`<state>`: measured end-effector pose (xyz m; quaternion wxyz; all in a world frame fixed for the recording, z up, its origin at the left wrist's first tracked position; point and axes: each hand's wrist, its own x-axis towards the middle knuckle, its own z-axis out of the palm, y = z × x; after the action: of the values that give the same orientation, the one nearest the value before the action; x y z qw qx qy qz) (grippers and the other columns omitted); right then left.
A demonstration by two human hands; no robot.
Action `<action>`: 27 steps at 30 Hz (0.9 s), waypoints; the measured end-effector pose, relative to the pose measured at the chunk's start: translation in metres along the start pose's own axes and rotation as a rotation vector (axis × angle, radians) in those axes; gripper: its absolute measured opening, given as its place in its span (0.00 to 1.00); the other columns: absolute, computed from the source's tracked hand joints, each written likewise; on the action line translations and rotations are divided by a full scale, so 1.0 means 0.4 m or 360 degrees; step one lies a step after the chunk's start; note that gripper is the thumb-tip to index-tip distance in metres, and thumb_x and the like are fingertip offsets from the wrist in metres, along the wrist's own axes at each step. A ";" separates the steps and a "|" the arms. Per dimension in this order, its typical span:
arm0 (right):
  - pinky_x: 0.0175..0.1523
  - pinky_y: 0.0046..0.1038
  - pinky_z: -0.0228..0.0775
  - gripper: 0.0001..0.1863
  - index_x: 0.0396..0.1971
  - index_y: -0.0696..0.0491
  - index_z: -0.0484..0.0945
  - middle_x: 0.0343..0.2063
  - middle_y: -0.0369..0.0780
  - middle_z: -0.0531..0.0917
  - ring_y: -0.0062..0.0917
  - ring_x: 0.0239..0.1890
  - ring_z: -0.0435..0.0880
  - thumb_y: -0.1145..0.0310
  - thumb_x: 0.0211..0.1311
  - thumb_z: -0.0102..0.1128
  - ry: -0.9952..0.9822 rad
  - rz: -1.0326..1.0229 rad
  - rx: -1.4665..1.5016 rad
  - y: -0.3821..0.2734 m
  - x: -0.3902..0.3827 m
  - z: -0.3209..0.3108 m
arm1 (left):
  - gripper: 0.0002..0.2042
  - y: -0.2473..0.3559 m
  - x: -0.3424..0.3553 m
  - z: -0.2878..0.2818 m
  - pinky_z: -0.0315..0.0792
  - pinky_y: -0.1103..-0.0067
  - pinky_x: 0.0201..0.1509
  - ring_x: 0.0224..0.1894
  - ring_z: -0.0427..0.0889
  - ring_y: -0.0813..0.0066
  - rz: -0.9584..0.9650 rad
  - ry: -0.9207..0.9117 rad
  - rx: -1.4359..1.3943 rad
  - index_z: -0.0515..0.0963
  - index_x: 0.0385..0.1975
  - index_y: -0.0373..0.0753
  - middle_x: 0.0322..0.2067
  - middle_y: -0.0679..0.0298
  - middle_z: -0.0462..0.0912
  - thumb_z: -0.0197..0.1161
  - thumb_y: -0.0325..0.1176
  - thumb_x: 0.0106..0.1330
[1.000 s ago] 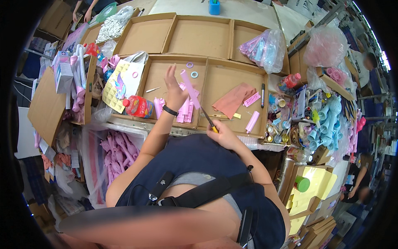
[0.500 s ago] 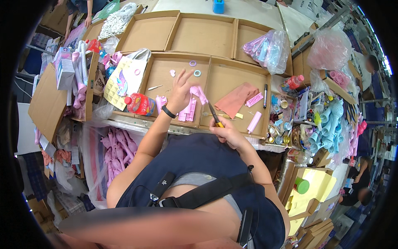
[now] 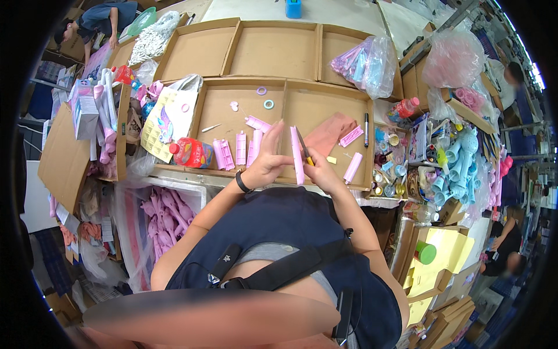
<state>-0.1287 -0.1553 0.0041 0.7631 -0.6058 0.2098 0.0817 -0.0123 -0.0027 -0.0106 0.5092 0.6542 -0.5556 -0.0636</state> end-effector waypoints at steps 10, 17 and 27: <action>0.25 0.16 0.56 0.06 0.29 0.53 0.68 0.21 0.30 0.67 0.12 0.21 0.64 0.69 0.53 0.54 -0.0091 0.0098 -0.0214 -0.001 -0.055 0.028 | 0.19 -0.136 0.057 -0.006 0.42 0.66 0.65 0.64 0.47 0.54 -0.0513 0.0488 0.0382 0.69 0.53 0.43 0.60 0.42 0.48 0.40 0.42 0.68; 0.23 0.14 0.54 0.05 0.30 0.53 0.68 0.21 0.29 0.67 0.10 0.20 0.63 0.72 0.54 0.53 -0.0039 0.0055 0.0050 -0.015 -0.047 0.011 | 0.26 -0.164 -0.036 0.056 0.43 0.66 0.66 0.60 0.60 0.59 -0.0647 -0.0188 -0.0184 0.57 0.57 0.29 0.39 0.55 0.79 0.33 0.44 0.69; 0.33 0.19 0.60 0.03 0.28 0.55 0.68 0.24 0.32 0.70 0.15 0.27 0.65 0.74 0.55 0.52 -0.0008 -0.0144 -0.0019 0.016 -0.013 -0.007 | 0.29 -0.063 -0.028 0.029 0.35 0.54 0.64 0.65 0.37 0.42 -0.0172 -0.0164 -0.0115 0.80 0.37 0.47 0.64 0.46 0.41 0.32 0.59 0.65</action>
<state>-0.1363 -0.1558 0.0002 0.7630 -0.6189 0.1799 0.0498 -0.0074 -0.0041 -0.0401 0.4990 0.6603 -0.5424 -0.1445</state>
